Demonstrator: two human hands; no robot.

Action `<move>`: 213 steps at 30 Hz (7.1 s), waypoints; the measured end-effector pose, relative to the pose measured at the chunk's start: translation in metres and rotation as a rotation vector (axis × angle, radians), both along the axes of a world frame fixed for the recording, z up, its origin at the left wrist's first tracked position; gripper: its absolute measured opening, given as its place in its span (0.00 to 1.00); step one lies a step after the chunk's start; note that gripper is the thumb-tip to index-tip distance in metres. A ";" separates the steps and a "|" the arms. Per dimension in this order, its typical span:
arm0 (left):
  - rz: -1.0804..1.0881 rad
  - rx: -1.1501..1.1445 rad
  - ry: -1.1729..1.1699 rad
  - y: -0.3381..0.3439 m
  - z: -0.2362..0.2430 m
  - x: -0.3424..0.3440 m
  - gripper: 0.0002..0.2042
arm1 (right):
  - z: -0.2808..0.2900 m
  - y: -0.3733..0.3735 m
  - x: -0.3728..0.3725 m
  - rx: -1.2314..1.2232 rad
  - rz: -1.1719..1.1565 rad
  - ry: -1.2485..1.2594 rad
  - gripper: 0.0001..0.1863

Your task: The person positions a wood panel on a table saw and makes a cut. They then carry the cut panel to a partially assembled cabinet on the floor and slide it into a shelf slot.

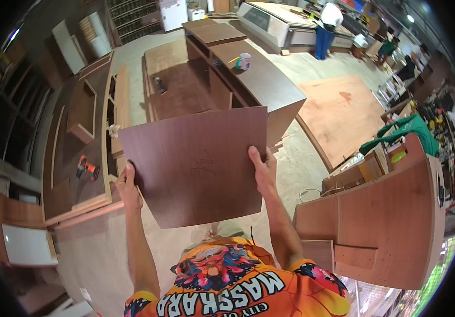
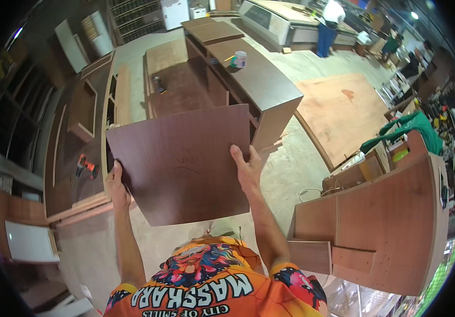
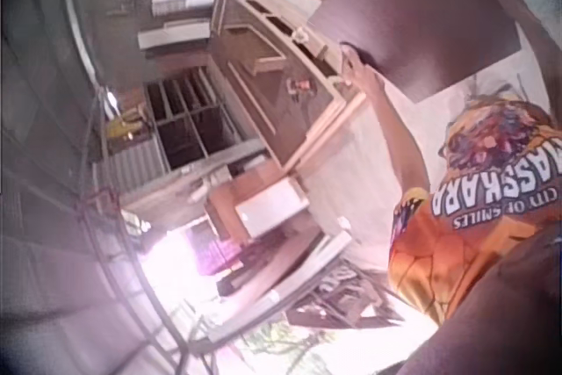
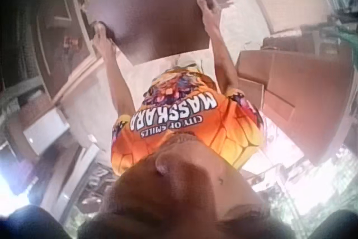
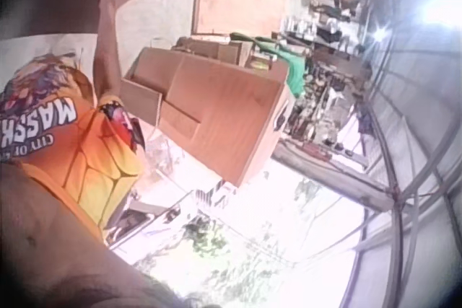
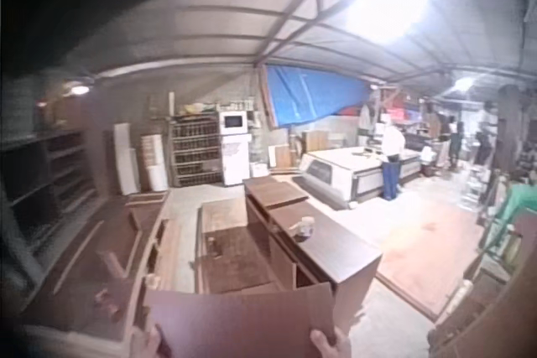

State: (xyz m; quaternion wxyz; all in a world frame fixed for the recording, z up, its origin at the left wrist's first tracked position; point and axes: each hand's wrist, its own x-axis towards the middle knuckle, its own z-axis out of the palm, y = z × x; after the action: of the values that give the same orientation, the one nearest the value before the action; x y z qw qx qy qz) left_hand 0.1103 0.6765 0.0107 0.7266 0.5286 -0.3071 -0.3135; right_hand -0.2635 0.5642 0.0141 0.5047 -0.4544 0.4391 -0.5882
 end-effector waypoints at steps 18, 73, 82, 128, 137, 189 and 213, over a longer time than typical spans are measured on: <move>-0.331 0.009 0.001 -0.345 -0.065 -0.037 0.28 | -0.177 -0.119 -0.034 0.112 -0.205 0.341 0.26; -1.326 -0.073 -0.426 -0.757 -0.461 -0.104 0.15 | -0.524 -0.286 -0.012 0.414 -1.051 0.669 0.21; -1.256 -0.159 -0.404 -0.762 -0.460 -0.110 0.13 | -0.520 -0.298 -0.012 0.420 -1.062 0.669 0.23; -0.747 -0.105 -0.520 -1.001 -0.570 0.015 0.67 | -0.602 -0.362 0.026 0.432 -1.378 0.520 0.44; -0.824 -0.096 -0.204 -1.006 -0.574 0.018 0.55 | -0.614 -0.356 0.021 0.279 -1.428 0.438 0.45; -0.868 -0.061 -0.114 -0.989 -0.585 0.004 0.52 | -0.596 -0.361 0.022 0.586 -1.481 0.756 0.45; -0.756 -0.090 -0.338 -1.000 -0.607 0.024 0.49 | -0.607 -0.366 0.020 0.549 -1.405 0.753 0.36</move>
State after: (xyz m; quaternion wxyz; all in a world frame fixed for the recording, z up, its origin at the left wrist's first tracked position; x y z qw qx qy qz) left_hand 0.1339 -0.3237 -0.5963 0.5218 0.3904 -0.6081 -0.4533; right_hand -0.2434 0.1985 -0.5925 -0.0658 -0.1025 0.8862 -0.4471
